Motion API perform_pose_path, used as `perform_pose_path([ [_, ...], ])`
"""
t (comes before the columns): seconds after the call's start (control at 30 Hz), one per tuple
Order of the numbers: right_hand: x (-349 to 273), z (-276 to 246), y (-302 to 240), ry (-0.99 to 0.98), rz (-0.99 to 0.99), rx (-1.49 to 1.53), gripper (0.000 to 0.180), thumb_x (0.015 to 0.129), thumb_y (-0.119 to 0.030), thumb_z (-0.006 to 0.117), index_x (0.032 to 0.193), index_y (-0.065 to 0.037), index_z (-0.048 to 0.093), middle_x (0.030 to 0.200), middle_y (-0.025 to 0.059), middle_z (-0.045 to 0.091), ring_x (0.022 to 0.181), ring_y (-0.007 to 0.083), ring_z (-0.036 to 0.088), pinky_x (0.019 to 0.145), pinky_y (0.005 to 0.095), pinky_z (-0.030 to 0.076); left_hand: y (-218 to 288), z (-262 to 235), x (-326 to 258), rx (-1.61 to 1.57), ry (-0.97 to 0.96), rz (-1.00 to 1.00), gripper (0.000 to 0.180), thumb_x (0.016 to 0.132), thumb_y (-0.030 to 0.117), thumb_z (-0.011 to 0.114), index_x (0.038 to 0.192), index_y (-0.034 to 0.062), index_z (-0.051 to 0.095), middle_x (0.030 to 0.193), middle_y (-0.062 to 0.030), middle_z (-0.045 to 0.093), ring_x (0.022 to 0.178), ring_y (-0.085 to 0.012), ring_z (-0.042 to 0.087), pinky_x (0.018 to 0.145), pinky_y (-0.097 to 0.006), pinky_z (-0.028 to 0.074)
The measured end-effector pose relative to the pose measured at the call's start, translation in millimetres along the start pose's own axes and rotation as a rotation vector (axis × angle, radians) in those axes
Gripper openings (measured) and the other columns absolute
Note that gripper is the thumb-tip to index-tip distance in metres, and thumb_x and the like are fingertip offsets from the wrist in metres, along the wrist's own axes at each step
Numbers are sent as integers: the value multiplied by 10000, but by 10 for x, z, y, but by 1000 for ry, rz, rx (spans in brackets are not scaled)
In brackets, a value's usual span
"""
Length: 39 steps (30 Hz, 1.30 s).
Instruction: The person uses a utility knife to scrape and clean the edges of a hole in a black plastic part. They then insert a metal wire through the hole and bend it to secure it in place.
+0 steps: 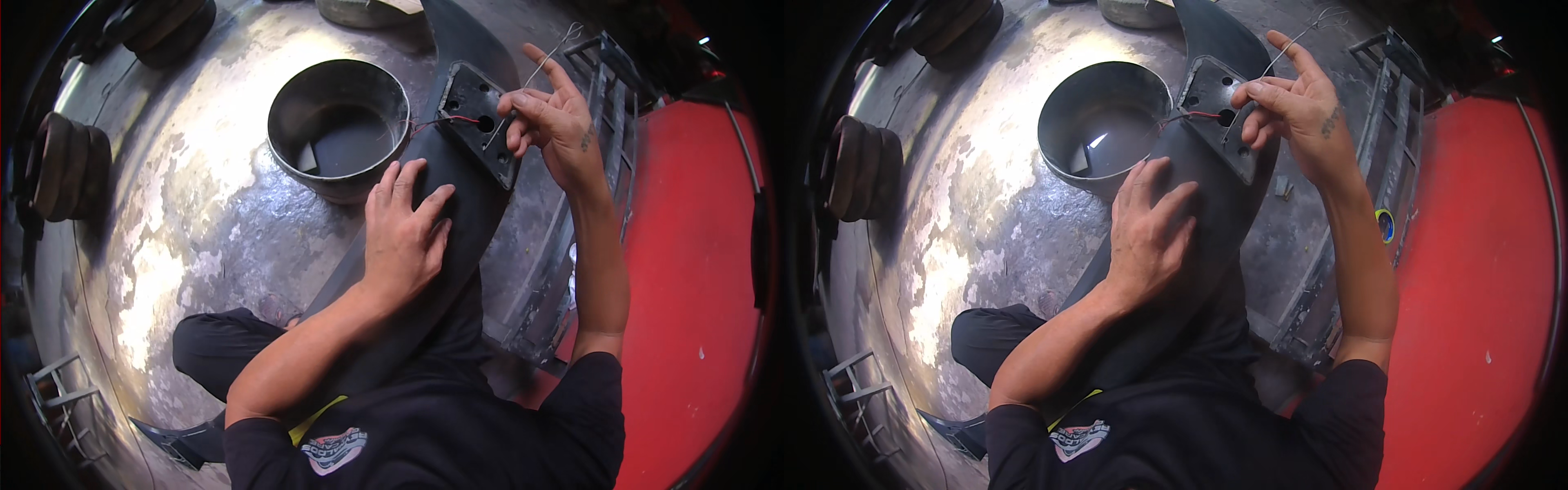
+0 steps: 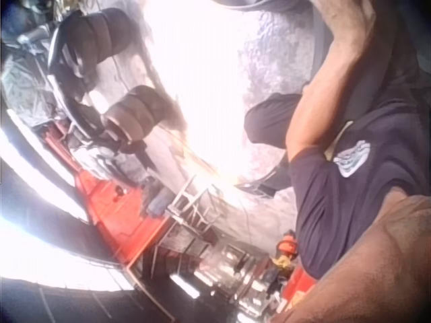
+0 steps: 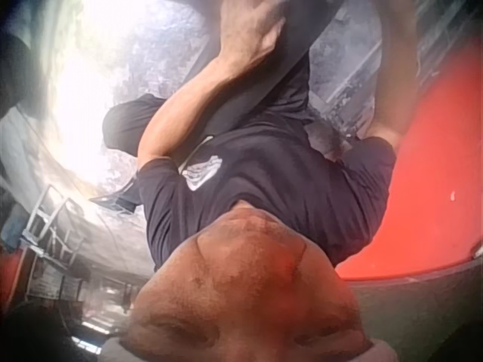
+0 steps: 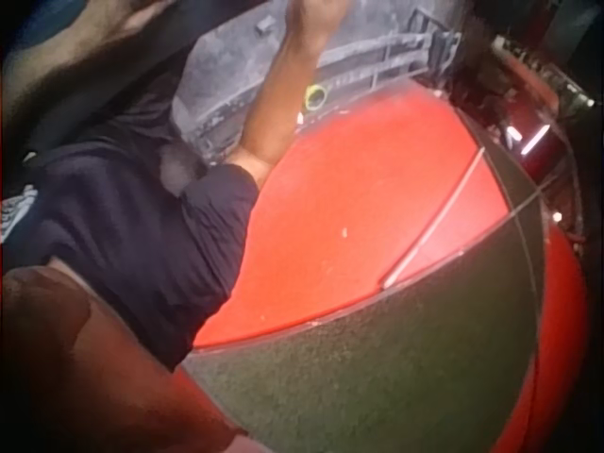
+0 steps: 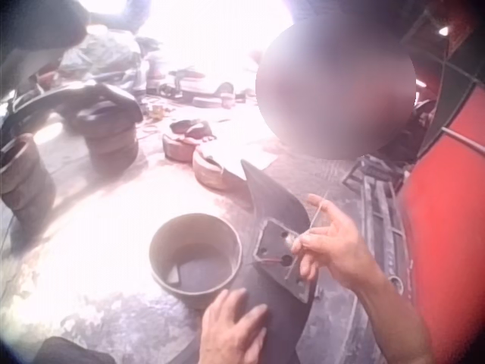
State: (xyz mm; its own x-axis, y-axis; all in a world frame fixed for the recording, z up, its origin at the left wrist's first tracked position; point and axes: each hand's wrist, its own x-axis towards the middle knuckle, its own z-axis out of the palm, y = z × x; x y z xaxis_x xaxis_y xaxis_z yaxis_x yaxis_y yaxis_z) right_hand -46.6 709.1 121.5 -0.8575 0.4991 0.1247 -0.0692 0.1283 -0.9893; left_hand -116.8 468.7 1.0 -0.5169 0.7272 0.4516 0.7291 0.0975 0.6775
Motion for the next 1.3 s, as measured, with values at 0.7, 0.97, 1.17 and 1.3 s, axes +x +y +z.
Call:
perform_pose_path([
  [0.7, 127, -32, -2, -84, -78, -136, 795, 1046, -62, 704, 1683, 78, 250, 991, 167, 786, 707, 135, 728, 566, 209, 558, -15, 34, -10, 0, 9, 6, 497, 869, 104, 821, 1357, 109, 724, 1592, -233, 490, 1514, -498, 411, 1209, -607, 361],
  [0.97, 72, -20, 120, 67, -57, -86, 861, 1039, -92, 683, 1683, 171, 174, 943, 152, 792, 640, 119, 688, 558, 221, 535, 24, 5, -15, 20, -23, -8, 482, 891, 116, 811, 1364, 104, 718, 1599, -232, 482, 1524, -493, 405, 1209, -614, 359],
  [1.17, 7, -16, 26, 159, 11, -69, 868, 986, -86, 655, 1689, 138, 198, 859, 140, 770, 594, 124, 674, 545, 227, 528, -47, -272, 239, -103, -264, 6, 566, 925, 133, 811, 1459, 63, 638, 1573, -247, 474, 1467, -482, 459, 1215, -532, 435],
  [1.3, -108, 24, -31, 239, -34, -52, 890, 960, -78, 627, 1687, 153, 170, 832, 145, 768, 582, 130, 671, 544, 233, 525, -108, -339, 391, -131, -254, -52, 711, 938, 180, 828, 1563, 33, 522, 1553, -268, 500, 1435, -491, 518, 1195, -514, 471],
])
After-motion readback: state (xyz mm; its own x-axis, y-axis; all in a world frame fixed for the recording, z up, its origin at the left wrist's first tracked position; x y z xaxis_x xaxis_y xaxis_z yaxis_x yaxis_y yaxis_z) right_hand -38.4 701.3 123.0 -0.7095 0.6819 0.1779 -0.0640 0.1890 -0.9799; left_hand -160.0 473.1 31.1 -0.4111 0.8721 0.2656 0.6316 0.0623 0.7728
